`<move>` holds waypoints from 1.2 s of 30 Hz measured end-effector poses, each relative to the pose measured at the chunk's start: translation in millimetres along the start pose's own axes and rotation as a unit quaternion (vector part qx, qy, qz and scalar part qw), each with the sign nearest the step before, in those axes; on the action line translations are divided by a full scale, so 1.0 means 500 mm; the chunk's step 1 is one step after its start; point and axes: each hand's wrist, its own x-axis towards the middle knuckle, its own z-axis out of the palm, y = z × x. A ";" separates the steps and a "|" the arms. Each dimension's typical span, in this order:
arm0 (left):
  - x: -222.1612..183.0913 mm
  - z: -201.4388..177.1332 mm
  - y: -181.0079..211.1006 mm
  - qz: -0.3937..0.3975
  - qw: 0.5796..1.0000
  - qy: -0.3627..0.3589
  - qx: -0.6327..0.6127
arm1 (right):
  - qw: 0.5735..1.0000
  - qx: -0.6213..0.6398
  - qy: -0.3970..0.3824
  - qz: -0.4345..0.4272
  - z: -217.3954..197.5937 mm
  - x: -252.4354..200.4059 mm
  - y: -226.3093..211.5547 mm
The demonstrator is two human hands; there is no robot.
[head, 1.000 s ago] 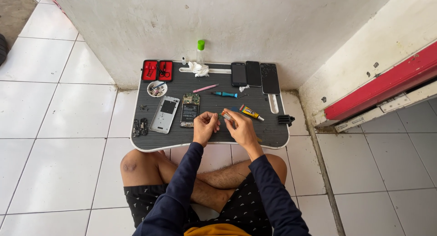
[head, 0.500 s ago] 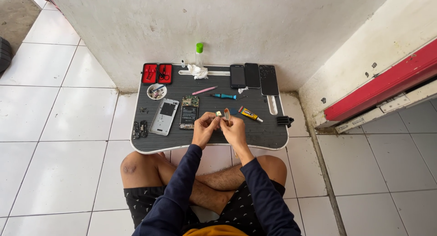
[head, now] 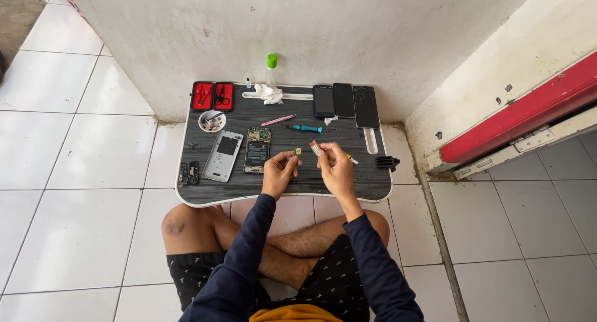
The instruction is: Applying adhesive or cleaning solution to a mobile phone motherboard using a small brush and handling internal components.
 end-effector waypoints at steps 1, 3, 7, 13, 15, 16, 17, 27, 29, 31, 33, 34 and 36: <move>0.000 0.000 0.004 0.002 1.000 0.002 -0.001 | 1.000 0.000 -0.002 -0.002 -0.007 0.004 -0.013; -0.002 0.000 0.012 -0.007 1.000 0.001 -0.009 | 0.997 -0.044 -0.029 -0.057 -0.021 0.011 -0.040; -0.008 0.001 0.030 -0.004 0.999 -0.004 -0.035 | 0.988 -0.068 -0.095 -0.100 -0.010 0.017 -0.017; -0.004 -0.005 0.019 0.000 0.999 -0.012 -0.040 | 0.983 -0.091 -0.098 -0.127 0.005 0.015 0.001; -0.002 -0.008 0.010 0.006 0.999 -0.028 -0.046 | 0.983 -0.099 -0.064 -0.144 0.008 0.010 -0.008; -0.007 -0.013 0.013 0.001 0.999 -0.023 -0.045 | 0.983 -0.097 -0.070 -0.139 0.016 0.001 -0.004; -0.005 -0.012 0.016 -0.003 0.999 -0.028 -0.046 | 0.983 -0.086 -0.094 -0.135 0.020 -0.002 -0.001; -0.004 -0.018 0.018 -0.026 0.996 -0.044 -0.077 | 0.983 -0.068 -0.120 -0.123 0.025 -0.006 0.018; -0.003 -0.020 0.017 -0.029 0.996 -0.046 -0.077 | 0.985 -0.071 -0.094 -0.126 0.020 0.002 0.015; 0.000 -0.023 0.013 -0.029 0.995 -0.049 -0.077 | 0.986 -0.075 -0.066 -0.130 0.022 0.002 0.010; 0.003 -0.024 0.004 -0.026 0.994 -0.053 -0.087 | 0.985 -0.050 -0.106 -0.129 0.028 -0.007 0.004; 0.000 -0.023 0.005 -0.027 0.994 -0.055 -0.087 | 0.985 -0.051 -0.104 -0.127 0.027 -0.009 0.004; 0.003 -0.024 0.011 -0.039 0.993 -0.054 -0.092 | 0.984 -0.064 -0.080 -0.142 0.029 -0.002 0.000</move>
